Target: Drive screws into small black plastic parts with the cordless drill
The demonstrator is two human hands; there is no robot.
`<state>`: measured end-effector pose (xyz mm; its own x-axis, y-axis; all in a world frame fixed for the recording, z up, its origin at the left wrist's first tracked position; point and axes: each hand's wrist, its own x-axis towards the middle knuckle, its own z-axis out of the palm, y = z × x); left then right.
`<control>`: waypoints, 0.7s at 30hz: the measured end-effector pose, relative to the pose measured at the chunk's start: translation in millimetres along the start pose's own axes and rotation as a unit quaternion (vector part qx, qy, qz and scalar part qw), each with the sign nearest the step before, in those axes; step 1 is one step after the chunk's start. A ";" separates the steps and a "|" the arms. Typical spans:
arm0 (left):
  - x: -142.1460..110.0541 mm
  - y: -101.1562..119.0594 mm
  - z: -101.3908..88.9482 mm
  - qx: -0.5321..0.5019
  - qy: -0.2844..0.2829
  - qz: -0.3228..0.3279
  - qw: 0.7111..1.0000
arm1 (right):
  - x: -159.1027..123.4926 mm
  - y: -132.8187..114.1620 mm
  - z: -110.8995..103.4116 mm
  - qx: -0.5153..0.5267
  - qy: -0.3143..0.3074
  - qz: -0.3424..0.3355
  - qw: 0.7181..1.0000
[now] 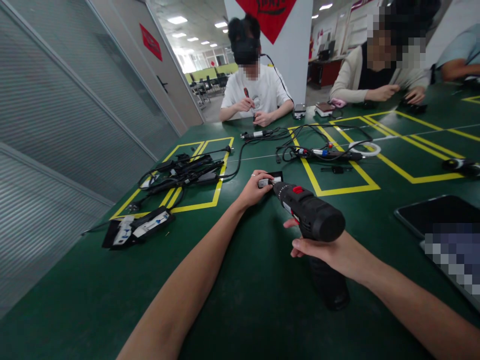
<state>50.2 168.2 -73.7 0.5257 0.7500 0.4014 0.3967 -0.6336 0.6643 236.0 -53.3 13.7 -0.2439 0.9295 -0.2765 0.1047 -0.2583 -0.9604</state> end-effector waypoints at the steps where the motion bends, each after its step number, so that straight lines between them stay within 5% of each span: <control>1: -0.1 -0.3 0.1 -0.001 0.001 0.000 1.000 | 0.1 0.0 0.1 0.001 0.001 0.002 1.000; 11: 0.0 -2.1 0.8 -0.005 0.007 0.011 1.000 | 1.4 -0.8 -1.0 -0.080 0.018 -0.006 0.997; 21: 0.2 -1.1 -0.2 -0.014 0.005 0.011 1.000 | 0.9 -5.6 0.8 -0.055 0.031 0.010 0.998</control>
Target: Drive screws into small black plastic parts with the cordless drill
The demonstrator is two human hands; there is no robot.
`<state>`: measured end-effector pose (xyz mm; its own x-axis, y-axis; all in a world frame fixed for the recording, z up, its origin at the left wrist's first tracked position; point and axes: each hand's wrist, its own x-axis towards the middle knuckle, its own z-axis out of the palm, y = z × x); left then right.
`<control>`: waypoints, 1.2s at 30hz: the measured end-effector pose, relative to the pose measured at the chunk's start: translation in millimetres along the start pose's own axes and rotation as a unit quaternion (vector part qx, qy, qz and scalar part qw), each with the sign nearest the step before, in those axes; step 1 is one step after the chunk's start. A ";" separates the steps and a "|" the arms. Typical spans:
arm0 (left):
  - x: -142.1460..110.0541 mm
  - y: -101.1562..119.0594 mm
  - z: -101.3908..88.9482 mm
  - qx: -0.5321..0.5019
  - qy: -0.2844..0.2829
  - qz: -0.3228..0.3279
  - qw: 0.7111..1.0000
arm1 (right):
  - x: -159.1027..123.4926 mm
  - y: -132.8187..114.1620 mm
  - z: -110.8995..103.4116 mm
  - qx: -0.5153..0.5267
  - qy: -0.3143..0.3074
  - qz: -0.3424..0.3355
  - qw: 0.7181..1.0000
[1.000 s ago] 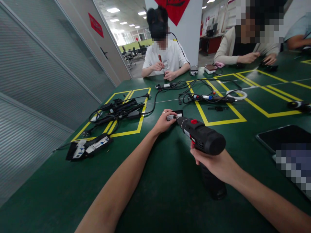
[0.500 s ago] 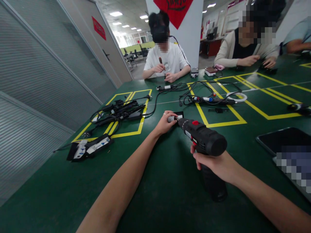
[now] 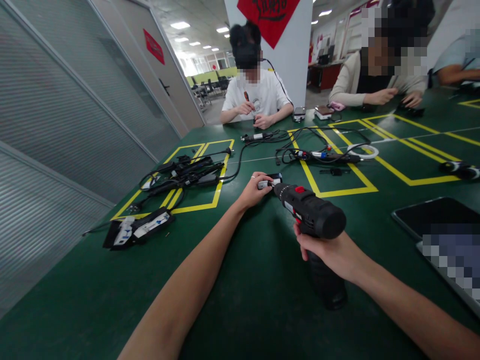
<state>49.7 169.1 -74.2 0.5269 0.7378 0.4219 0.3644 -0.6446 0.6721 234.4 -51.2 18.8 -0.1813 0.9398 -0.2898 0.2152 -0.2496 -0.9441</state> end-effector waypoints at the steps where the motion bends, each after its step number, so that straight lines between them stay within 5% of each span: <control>1: 0.0 -0.3 -0.1 -0.002 -0.001 0.001 1.000 | -0.2 -0.1 -0.3 0.000 0.001 0.002 1.000; 36: -0.4 -1.4 0.7 0.007 -0.003 -0.008 1.000 | -1.1 -0.9 0.4 0.006 0.016 0.021 1.000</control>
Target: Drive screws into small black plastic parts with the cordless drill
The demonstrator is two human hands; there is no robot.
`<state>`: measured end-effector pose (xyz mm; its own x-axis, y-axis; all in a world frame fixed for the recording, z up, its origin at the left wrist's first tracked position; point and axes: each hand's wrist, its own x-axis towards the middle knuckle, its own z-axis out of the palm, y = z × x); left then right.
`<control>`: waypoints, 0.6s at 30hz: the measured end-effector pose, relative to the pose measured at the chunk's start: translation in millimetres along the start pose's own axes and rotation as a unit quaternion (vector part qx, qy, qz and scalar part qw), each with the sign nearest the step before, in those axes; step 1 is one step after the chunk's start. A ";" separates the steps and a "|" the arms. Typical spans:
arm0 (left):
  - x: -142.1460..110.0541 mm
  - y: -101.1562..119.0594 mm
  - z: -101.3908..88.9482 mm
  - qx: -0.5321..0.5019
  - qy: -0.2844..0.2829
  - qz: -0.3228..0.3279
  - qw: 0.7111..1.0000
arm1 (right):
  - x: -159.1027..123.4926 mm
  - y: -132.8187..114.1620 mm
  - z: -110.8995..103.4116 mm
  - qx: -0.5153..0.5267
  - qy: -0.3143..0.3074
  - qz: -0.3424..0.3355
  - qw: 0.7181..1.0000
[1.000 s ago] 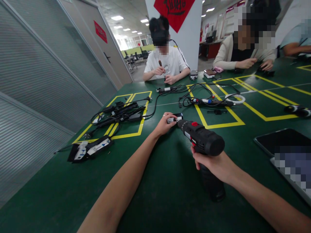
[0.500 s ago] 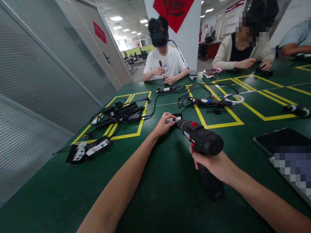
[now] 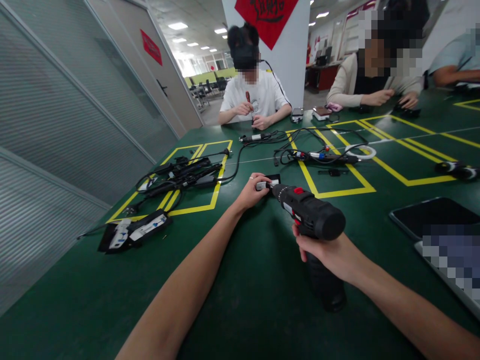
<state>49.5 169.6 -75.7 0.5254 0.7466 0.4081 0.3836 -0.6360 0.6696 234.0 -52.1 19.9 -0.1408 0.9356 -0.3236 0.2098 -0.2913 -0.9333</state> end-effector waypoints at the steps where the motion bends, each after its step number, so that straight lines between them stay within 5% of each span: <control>1: 0.1 0.2 0.1 0.002 0.001 -0.001 1.000 | 0.0 0.3 -0.3 0.000 -0.002 -0.003 1.000; 18: 0.9 5.0 1.6 0.025 0.010 0.001 1.000 | 4.8 9.7 -1.7 0.005 -0.006 -0.047 0.999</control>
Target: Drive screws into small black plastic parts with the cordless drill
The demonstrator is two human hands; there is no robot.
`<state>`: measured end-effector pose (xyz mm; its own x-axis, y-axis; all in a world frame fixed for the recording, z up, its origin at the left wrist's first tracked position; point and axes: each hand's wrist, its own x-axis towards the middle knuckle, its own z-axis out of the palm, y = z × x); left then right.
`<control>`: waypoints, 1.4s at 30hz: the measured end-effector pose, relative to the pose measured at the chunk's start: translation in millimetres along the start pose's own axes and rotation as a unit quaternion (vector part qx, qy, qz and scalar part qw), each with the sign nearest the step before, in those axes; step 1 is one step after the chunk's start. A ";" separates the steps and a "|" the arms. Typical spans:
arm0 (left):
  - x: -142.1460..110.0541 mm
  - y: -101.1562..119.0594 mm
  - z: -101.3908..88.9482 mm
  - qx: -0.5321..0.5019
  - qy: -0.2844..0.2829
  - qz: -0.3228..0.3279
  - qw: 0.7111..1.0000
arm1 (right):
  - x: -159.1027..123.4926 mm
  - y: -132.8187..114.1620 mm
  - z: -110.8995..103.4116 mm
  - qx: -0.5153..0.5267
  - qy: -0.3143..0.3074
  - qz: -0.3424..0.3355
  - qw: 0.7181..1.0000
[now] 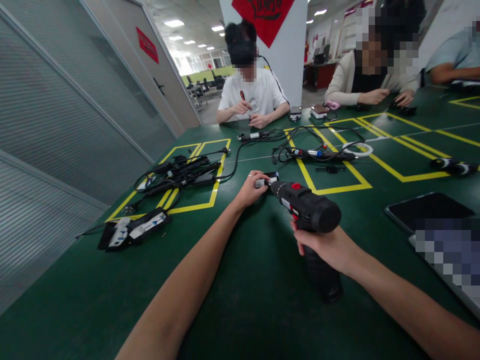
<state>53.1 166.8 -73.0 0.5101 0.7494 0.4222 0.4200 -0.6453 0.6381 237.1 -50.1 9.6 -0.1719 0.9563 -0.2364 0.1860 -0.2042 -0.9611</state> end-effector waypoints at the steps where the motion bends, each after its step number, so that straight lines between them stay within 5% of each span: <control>1: 0.0 -0.4 -0.1 0.000 -0.001 0.002 1.000 | 0.3 0.3 0.0 0.001 0.002 0.003 1.000; 42: 27.8 -31.2 3.2 -0.042 0.014 0.010 0.999 | 31.3 -1.9 11.2 0.026 0.035 -0.049 0.998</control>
<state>56.6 207.3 -83.3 0.4966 0.7408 0.4522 0.3441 -0.6464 0.6810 220.5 -22.1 2.3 -0.1191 0.9841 -0.1316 0.1213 -0.1172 -0.9857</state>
